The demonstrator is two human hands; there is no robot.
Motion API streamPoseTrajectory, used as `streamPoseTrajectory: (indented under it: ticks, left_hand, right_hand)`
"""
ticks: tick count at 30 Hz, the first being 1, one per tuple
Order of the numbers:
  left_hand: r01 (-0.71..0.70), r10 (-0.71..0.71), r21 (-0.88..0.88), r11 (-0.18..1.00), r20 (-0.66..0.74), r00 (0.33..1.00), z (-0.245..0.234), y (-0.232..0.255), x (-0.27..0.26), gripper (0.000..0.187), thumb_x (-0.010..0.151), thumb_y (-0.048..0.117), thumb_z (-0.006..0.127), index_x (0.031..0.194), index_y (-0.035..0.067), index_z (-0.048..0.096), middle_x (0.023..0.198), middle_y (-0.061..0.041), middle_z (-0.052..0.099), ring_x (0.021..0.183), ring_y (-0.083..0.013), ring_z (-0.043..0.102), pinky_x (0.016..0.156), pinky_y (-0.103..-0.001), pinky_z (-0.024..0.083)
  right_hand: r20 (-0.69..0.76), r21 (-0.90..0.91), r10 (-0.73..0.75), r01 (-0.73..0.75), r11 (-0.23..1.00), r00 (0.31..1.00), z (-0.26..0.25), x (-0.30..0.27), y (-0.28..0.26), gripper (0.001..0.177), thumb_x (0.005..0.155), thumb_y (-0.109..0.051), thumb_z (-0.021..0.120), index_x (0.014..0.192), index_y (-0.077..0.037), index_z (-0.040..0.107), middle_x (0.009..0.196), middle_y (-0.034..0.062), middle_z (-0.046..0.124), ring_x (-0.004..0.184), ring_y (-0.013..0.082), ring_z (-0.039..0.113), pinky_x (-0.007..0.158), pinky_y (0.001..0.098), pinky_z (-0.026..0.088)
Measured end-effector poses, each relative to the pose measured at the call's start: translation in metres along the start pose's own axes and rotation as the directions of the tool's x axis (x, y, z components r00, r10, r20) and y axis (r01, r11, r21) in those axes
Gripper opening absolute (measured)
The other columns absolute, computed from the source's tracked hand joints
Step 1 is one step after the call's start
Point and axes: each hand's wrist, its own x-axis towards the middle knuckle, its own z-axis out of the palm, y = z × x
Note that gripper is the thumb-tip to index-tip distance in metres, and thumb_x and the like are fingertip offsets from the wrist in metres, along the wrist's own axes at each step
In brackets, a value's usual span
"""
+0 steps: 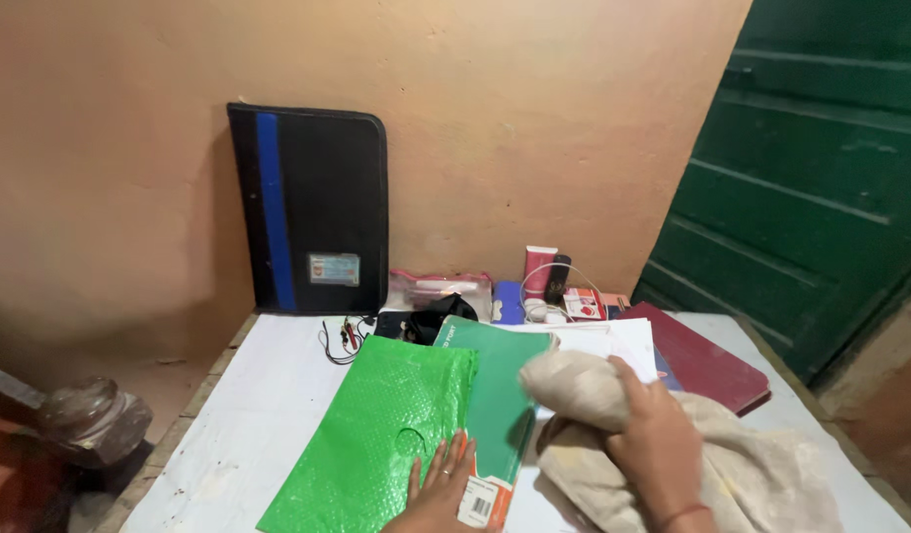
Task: The person takes books and notebooks out of a recessed wall shelf one at a time and carries them to a nearby table, stacking them on the tabletop. They then use a cloth to wipe the emptied shelf and the table surface around the stacked books.
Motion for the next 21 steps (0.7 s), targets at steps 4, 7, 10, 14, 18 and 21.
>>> streamPoseTrajectory:
  ticks: [4, 7, 10, 14, 18, 21]
  left_hand:
    - [-0.093, 0.099, 0.098, 0.991, -0.056, 0.994, 0.015, -0.016, -0.018, 0.126, 0.081, 0.066, 0.077, 0.163, 0.005, 0.003, 0.172, -0.018, -0.003, 0.159, -0.0377, -0.004, 0.12, -0.066, -0.004]
    - [-0.102, 0.109, 0.104, 0.989, -0.065, 0.992, 0.007, -0.006, -0.036, 0.122, 0.08, 0.062, 0.078, 0.16, 0.003, 0.007, 0.17, -0.018, 0.002, 0.158, -0.0338, 0.001, 0.121, -0.063, -0.003]
    - [-0.259, 0.346, 0.34, 0.904, -0.23, 0.91, -0.005, 0.006, -0.048, 0.108, 0.081, 0.051, 0.077, 0.156, -0.003, 0.021, 0.166, -0.02, 0.019, 0.157, -0.0313, 0.013, 0.121, -0.064, 0.002]
    - [-0.33, 0.568, 0.511, 0.794, -0.431, 0.701, -0.022, 0.013, -0.052, 0.083, 0.08, 0.039, 0.075, 0.147, -0.002, 0.048, 0.152, -0.019, 0.054, 0.149, -0.0299, 0.042, 0.126, -0.061, 0.011]
    - [-0.207, 0.198, 0.016, 0.978, -0.368, 0.908, -0.056, 0.015, -0.04, 0.071, 0.087, 0.05, 0.071, 0.14, 0.005, 0.058, 0.118, -0.019, 0.072, 0.119, -0.0287, 0.067, 0.132, -0.048, 0.018]
    - [-0.263, 0.223, -0.01, 0.965, -0.496, 0.839, -0.075, 0.023, -0.036, 0.052, 0.095, 0.043, 0.078, 0.133, 0.007, 0.075, 0.118, -0.02, 0.077, 0.126, -0.042, 0.057, 0.103, -0.051, 0.046]
  right_hand:
    - [0.126, -0.211, 0.085, -0.057, 0.976, 0.988, 0.011, 0.001, -0.008, 0.08, 0.07, -0.021, 0.079, 0.143, -0.037, 0.051, 0.099, 0.0079, 0.065, 0.095, 0.0316, 0.068, 0.079, 0.0465, 0.056]
    - [0.148, -0.192, 0.127, -0.098, 0.977, 0.981, 0.01, 0.006, -0.009, 0.077, 0.072, -0.026, 0.08, 0.143, -0.036, 0.051, 0.099, 0.0088, 0.065, 0.096, 0.033, 0.068, 0.078, 0.0478, 0.056]
    - [0.147, -0.153, 0.128, -0.105, 0.983, 0.981, 0.006, 0.008, -0.008, 0.077, 0.072, -0.027, 0.081, 0.142, -0.035, 0.051, 0.1, 0.0097, 0.066, 0.095, 0.0348, 0.069, 0.078, 0.0487, 0.056]
    - [0.15, -0.111, 0.132, -0.116, 0.987, 0.98, 0.004, 0.005, -0.002, 0.078, 0.071, -0.032, 0.083, 0.142, -0.032, 0.051, 0.102, 0.0119, 0.066, 0.096, 0.0369, 0.068, 0.078, 0.0505, 0.055]
    - [0.156, -0.108, 0.12, -0.104, 0.989, 0.981, 0.006, 0.008, 0.0, 0.079, 0.071, -0.027, 0.082, 0.143, -0.032, 0.05, 0.104, 0.0129, 0.067, 0.097, 0.0375, 0.069, 0.08, 0.05, 0.056]
    - [0.163, -0.1, 0.12, -0.104, 0.99, 0.979, 0.008, 0.005, 0.002, 0.078, 0.072, -0.028, 0.081, 0.143, -0.031, 0.05, 0.107, 0.0136, 0.068, 0.098, 0.0385, 0.069, 0.081, 0.0504, 0.056]
